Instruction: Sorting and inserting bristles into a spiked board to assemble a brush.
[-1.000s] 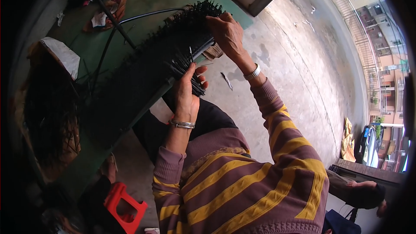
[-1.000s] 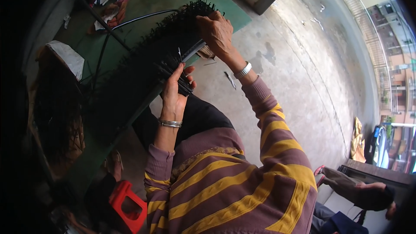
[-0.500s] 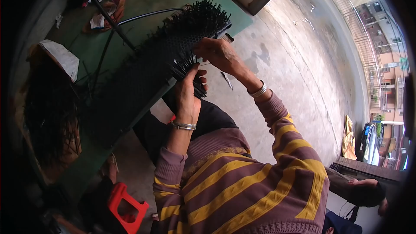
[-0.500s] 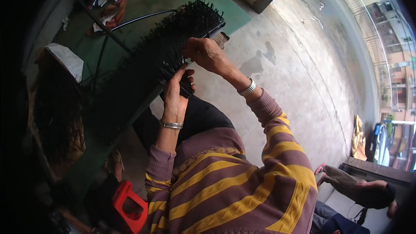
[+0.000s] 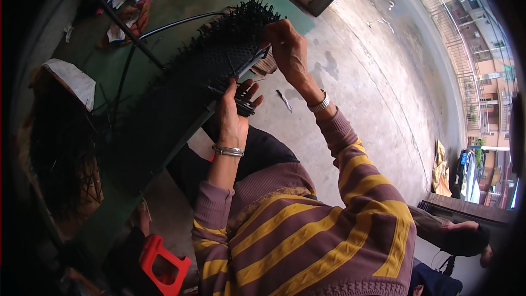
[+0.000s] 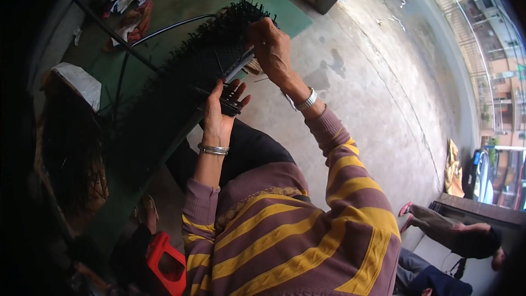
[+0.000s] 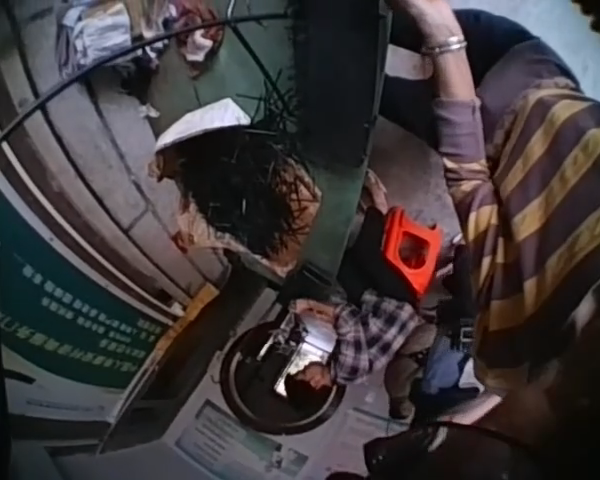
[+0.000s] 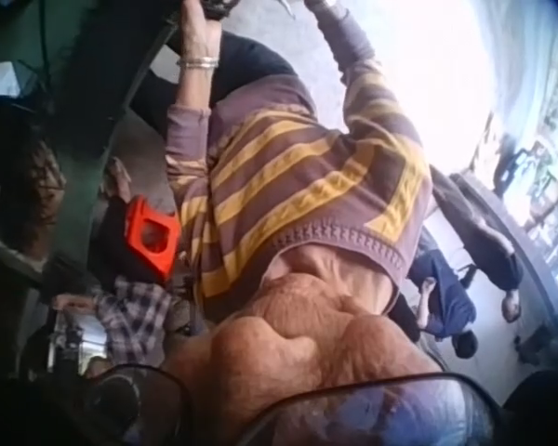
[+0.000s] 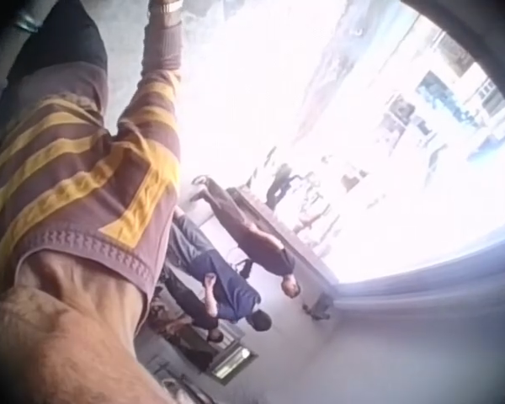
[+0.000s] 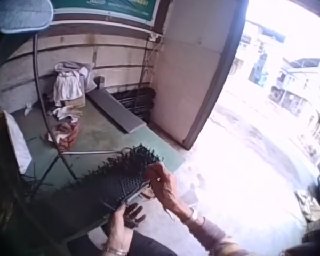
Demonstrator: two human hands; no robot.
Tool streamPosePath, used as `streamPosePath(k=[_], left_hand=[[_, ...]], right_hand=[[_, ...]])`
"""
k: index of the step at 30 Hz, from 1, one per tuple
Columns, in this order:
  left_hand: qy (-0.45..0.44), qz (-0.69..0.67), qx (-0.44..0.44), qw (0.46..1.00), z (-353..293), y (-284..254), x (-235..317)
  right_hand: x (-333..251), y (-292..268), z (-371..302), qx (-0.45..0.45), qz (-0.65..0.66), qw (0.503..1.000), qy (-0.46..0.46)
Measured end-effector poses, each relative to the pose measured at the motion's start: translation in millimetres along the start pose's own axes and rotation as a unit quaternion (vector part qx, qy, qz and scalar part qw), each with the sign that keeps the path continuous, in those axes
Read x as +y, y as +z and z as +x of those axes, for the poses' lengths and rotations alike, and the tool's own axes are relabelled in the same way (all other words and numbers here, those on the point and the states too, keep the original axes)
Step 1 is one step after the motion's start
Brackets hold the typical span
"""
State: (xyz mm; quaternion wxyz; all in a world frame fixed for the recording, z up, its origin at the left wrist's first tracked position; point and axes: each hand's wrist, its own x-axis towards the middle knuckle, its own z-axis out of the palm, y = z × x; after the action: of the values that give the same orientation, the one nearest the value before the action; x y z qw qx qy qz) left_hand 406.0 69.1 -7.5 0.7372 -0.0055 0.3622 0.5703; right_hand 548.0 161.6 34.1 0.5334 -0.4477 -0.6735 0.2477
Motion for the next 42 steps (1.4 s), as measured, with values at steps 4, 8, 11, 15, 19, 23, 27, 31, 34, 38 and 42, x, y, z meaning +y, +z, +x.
streamPosePath(k=[4,8,11,15,19,23,27,31,34,38,42], left_hand=[[-0.001,-0.022,0.028,0.999,3,-1,-2],[0.013,-0.03,0.04,0.999,4,1,-5],[0.012,-0.018,0.058,0.998,6,-1,-5],[0.016,-0.003,0.084,0.996,4,6,-4],[0.02,0.01,0.095,0.995,10,9,-4],[0.022,0.009,0.106,0.994,17,11,-4],[0.022,0.038,0.094,0.995,15,13,-1],[0.038,0.073,0.071,0.994,2,10,-3],[0.013,0.057,0.033,0.998,-6,4,-5],[0.01,0.066,0.01,0.998,-22,0,-6],[-0.002,0.072,-0.017,0.997,-33,-6,-7]], right_hand=[[-4,-7,7,0.014,-0.046,0.999,-0.02],[1,-12,13,0.044,-0.05,0.997,-0.047],[5,-11,15,0.042,-0.063,0.996,-0.052],[1,-9,14,0.023,-0.094,0.993,-0.065],[1,-8,17,0.021,-0.098,0.993,-0.058],[2,-10,18,0.008,-0.108,0.993,-0.056],[3,-13,21,-0.01,-0.095,0.994,-0.057],[4,-12,24,-0.007,-0.094,0.994,-0.049],[9,-11,34,-0.033,-0.171,0.981,-0.083],[10,-9,33,-0.067,-0.122,0.987,-0.084],[8,-7,33,-0.073,-0.157,0.977,-0.122]])
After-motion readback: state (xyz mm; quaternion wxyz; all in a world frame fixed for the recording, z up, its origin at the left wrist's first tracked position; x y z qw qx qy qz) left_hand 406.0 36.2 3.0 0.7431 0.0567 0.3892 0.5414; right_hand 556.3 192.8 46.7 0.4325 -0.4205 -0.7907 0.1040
